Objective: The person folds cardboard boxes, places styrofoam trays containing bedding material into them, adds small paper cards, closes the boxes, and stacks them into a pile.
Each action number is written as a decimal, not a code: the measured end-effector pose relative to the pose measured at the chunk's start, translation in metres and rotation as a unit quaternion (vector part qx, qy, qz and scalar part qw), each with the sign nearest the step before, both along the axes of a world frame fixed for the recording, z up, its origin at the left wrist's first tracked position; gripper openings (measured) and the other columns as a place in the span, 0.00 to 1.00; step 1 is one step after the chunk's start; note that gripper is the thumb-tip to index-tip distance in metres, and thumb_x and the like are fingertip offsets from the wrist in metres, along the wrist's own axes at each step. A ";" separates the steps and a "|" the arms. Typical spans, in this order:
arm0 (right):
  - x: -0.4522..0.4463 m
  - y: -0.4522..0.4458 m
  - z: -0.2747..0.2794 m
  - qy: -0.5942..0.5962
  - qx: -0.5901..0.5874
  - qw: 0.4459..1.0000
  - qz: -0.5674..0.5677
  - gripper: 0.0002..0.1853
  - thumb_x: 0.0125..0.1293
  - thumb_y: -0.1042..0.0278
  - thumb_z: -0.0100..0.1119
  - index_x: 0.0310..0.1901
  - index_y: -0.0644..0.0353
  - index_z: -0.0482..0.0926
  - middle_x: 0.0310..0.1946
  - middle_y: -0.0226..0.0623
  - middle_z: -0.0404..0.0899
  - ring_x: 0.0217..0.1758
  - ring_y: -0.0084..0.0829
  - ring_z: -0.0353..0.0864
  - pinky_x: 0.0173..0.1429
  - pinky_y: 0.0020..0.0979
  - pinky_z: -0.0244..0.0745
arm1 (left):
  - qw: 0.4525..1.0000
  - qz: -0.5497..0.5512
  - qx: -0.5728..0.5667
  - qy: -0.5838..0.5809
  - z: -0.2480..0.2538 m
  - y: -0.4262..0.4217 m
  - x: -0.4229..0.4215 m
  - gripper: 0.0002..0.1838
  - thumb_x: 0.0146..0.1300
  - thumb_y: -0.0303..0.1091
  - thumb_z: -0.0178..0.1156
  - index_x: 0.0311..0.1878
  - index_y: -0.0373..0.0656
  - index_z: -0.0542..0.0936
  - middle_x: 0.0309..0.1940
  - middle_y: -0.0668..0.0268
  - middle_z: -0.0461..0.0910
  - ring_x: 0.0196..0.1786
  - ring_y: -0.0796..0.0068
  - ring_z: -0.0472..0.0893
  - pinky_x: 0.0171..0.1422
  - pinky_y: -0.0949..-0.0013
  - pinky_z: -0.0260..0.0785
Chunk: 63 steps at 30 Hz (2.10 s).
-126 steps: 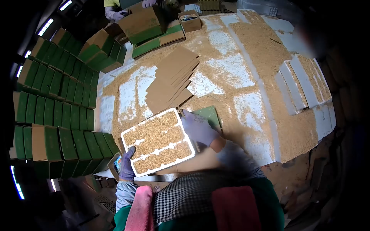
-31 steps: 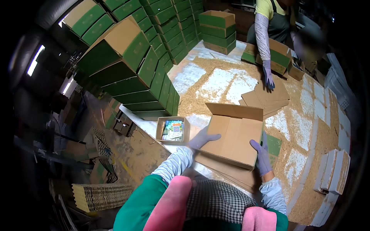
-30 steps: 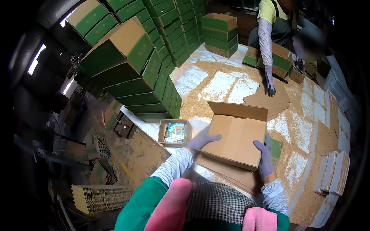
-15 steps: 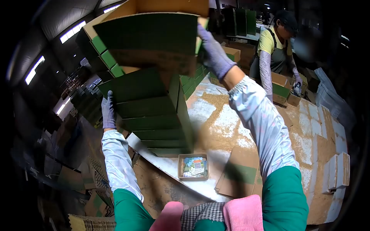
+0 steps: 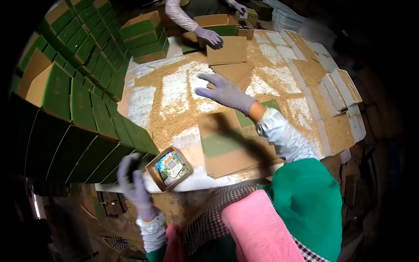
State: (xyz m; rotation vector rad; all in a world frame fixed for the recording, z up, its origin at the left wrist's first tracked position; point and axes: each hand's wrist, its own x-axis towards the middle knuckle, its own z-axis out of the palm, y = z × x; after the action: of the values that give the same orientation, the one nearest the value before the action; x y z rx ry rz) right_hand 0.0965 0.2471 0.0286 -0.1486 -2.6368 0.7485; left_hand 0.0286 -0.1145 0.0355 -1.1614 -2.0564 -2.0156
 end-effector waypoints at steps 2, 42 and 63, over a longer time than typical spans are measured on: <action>0.113 0.024 -0.076 -0.289 -0.023 0.908 -0.302 0.54 0.50 0.32 0.65 0.69 0.65 0.60 0.63 0.63 0.63 0.69 0.56 0.61 0.71 0.44 0.58 | 0.948 -0.123 -0.151 -0.251 -0.080 0.067 0.046 0.38 0.63 0.40 0.62 0.71 0.32 0.58 0.70 0.48 0.58 0.70 0.57 0.63 0.73 0.62 0.57; 0.341 0.184 -0.042 0.032 -0.338 0.866 -0.367 0.71 0.47 0.18 0.56 0.73 0.69 0.33 0.66 0.77 0.51 0.73 0.62 0.52 0.76 0.46 0.50 | 0.838 -0.340 -0.332 0.269 -0.044 0.373 0.212 0.39 0.70 0.52 0.47 0.76 0.42 0.49 0.78 0.56 0.43 0.79 0.54 0.40 0.80 0.53 0.30; 0.400 0.127 -0.061 -0.103 -0.221 0.892 -0.381 0.47 0.69 0.34 0.43 0.73 0.67 0.45 0.72 0.56 0.55 0.75 0.52 0.53 0.75 0.46 0.50 | 0.772 -0.330 -0.369 0.400 -0.044 0.393 0.244 0.34 0.67 0.52 0.54 0.63 0.32 0.66 0.70 0.43 0.58 0.74 0.43 0.52 0.78 0.49 0.37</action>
State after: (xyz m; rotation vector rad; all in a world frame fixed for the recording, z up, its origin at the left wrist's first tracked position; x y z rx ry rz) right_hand 0.4964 0.3739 -0.0328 -1.3578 -2.2199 1.0404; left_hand 0.2726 0.2781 -0.0085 -2.5488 -2.0416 -0.3725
